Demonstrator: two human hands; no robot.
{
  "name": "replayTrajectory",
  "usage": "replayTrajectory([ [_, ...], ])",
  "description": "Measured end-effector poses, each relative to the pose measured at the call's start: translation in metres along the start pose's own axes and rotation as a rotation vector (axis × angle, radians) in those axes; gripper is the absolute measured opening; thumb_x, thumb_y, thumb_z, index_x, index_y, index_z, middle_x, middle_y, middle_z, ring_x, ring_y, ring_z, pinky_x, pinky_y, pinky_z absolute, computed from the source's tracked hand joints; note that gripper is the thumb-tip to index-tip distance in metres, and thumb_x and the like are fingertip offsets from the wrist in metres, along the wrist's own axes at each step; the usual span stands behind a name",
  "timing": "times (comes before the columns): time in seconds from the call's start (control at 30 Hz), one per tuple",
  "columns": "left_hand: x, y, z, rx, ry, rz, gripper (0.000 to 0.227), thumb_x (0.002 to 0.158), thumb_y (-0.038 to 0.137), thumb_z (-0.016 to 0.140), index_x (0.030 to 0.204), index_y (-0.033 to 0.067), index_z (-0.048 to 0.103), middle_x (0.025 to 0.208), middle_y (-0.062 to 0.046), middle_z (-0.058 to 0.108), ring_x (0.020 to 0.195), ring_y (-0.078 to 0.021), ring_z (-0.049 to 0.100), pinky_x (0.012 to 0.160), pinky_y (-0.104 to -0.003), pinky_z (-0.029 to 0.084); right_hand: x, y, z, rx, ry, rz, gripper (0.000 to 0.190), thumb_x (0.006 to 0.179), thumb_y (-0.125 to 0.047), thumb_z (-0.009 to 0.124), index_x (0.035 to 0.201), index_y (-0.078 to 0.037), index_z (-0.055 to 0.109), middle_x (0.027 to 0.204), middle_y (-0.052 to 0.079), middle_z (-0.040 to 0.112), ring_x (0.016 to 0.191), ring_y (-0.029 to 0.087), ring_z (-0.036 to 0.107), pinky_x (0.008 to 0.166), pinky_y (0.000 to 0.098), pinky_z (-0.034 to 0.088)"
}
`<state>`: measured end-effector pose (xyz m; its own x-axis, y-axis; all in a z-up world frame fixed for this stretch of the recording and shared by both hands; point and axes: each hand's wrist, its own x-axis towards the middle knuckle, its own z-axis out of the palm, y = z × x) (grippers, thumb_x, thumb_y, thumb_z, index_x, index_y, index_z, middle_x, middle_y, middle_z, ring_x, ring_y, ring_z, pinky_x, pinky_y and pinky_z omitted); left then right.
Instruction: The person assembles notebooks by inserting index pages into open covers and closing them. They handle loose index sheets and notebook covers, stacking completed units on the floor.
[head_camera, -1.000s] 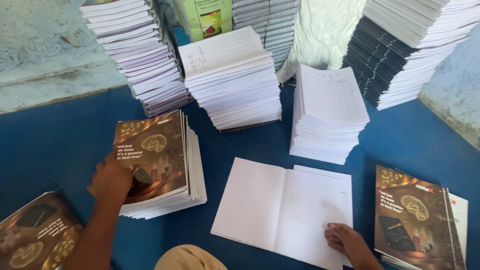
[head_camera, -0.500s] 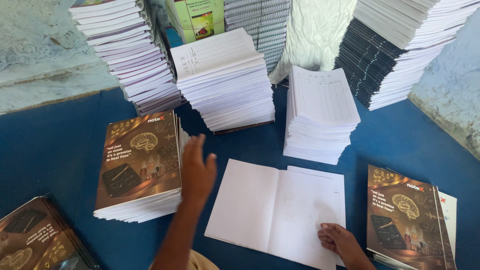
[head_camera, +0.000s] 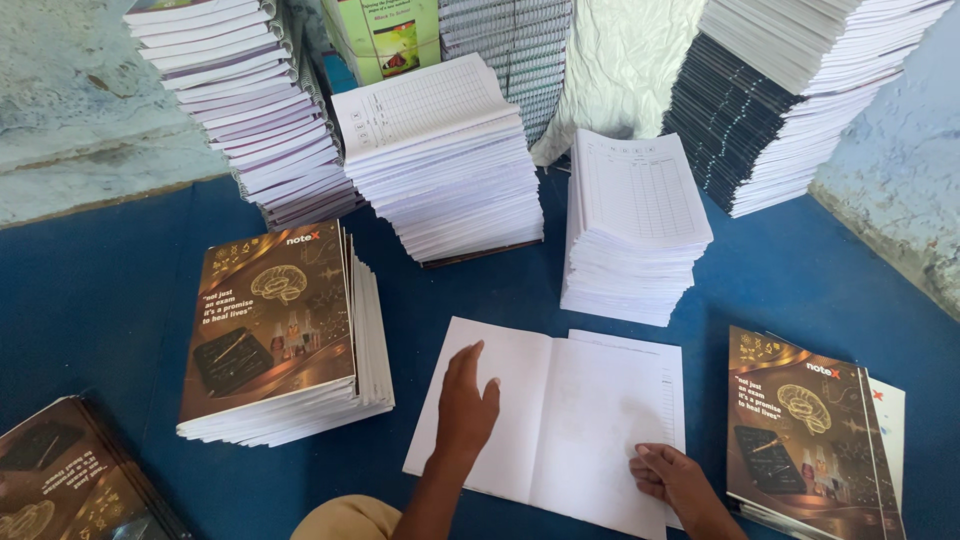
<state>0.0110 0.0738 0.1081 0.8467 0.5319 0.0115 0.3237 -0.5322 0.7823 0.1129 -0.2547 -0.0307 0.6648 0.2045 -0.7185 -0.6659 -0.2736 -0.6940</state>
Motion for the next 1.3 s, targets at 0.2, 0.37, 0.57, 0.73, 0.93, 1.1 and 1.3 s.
replayTrajectory([
  [0.2, -0.015, -0.005, 0.014, -0.027, -0.119, -0.112, 0.061, 0.093, 0.014, 0.064, 0.150, 0.0093, 0.041, 0.154, -0.014, 0.043, 0.144, -0.0318, 0.041, 0.116, -0.041, 0.039, 0.000, 0.000, -0.001, -0.020, 0.008, 0.016, 0.056, 0.096, -0.040, 0.063, 0.130, 0.004, 0.063, 0.117, 0.023, 0.070, 0.112, 0.031, 0.068, 0.102, 0.0412, 0.054],
  [0.37, -0.026, -0.007, 0.024, -0.032, -0.197, -0.179, 0.062, 0.093, 0.014, 0.065, 0.150, 0.0104, 0.040, 0.155, -0.013, 0.044, 0.145, -0.0307, 0.041, 0.119, -0.040, 0.037, -0.005, -0.003, 0.002, -0.016, 0.007, 0.009, 0.055, 0.096, -0.039, 0.063, 0.130, 0.004, 0.062, 0.117, 0.022, 0.071, 0.114, 0.030, 0.068, 0.103, 0.0407, 0.054],
  [0.57, -0.033, -0.011, 0.036, -0.033, -0.258, -0.262, 0.064, 0.093, 0.016, 0.066, 0.152, 0.0118, 0.039, 0.157, -0.012, 0.042, 0.146, -0.0302, 0.040, 0.120, -0.039, 0.036, -0.007, -0.007, 0.004, -0.022, 0.013, 0.027, 0.055, 0.096, -0.039, 0.062, 0.130, 0.005, 0.062, 0.117, 0.022, 0.072, 0.114, 0.030, 0.069, 0.103, 0.0407, 0.054],
  [0.73, -0.034, -0.016, 0.043, -0.014, -0.292, -0.272, 0.068, 0.092, 0.017, 0.068, 0.153, 0.0110, 0.038, 0.157, -0.012, 0.042, 0.146, -0.0297, 0.039, 0.120, -0.039, 0.036, -0.007, -0.006, 0.004, -0.024, 0.011, 0.015, 0.054, 0.096, -0.039, 0.063, 0.127, 0.005, 0.064, 0.115, 0.021, 0.072, 0.111, 0.029, 0.069, 0.100, 0.0396, 0.055],
  [0.93, -0.038, -0.030, 0.054, 0.058, -0.286, -0.237, 0.074, 0.088, 0.020, 0.073, 0.152, 0.0104, 0.038, 0.157, -0.014, 0.040, 0.148, -0.0309, 0.035, 0.120, -0.040, 0.034, -0.004, -0.003, 0.003, -0.017, 0.009, -0.009, 0.049, 0.097, -0.035, 0.063, 0.125, 0.005, 0.066, 0.110, 0.020, 0.073, 0.106, 0.028, 0.069, 0.096, 0.0389, 0.057],
  [1.1, -0.042, -0.049, 0.069, 0.182, -0.292, -0.138, 0.072, 0.084, 0.022, 0.079, 0.146, 0.0077, 0.046, 0.156, -0.018, 0.038, 0.149, -0.0339, 0.031, 0.120, -0.041, 0.034, 0.000, -0.001, 0.002, 0.005, -0.002, -0.021, 0.048, 0.096, -0.033, 0.063, 0.125, 0.005, 0.066, 0.109, 0.019, 0.074, 0.103, 0.027, 0.070, 0.095, 0.0384, 0.057],
  [1.3, -0.045, -0.054, 0.090, 0.391, -0.322, -0.030, 0.067, 0.080, 0.015, 0.085, 0.137, 0.0007, 0.051, 0.155, -0.025, 0.033, 0.148, -0.0416, 0.027, 0.113, -0.044, 0.041, 0.001, -0.001, 0.005, -0.078, -0.015, -0.082, 0.044, 0.097, -0.028, 0.066, 0.126, 0.005, 0.068, 0.102, 0.020, 0.070, 0.092, 0.028, 0.065, 0.086, 0.0408, 0.057],
])
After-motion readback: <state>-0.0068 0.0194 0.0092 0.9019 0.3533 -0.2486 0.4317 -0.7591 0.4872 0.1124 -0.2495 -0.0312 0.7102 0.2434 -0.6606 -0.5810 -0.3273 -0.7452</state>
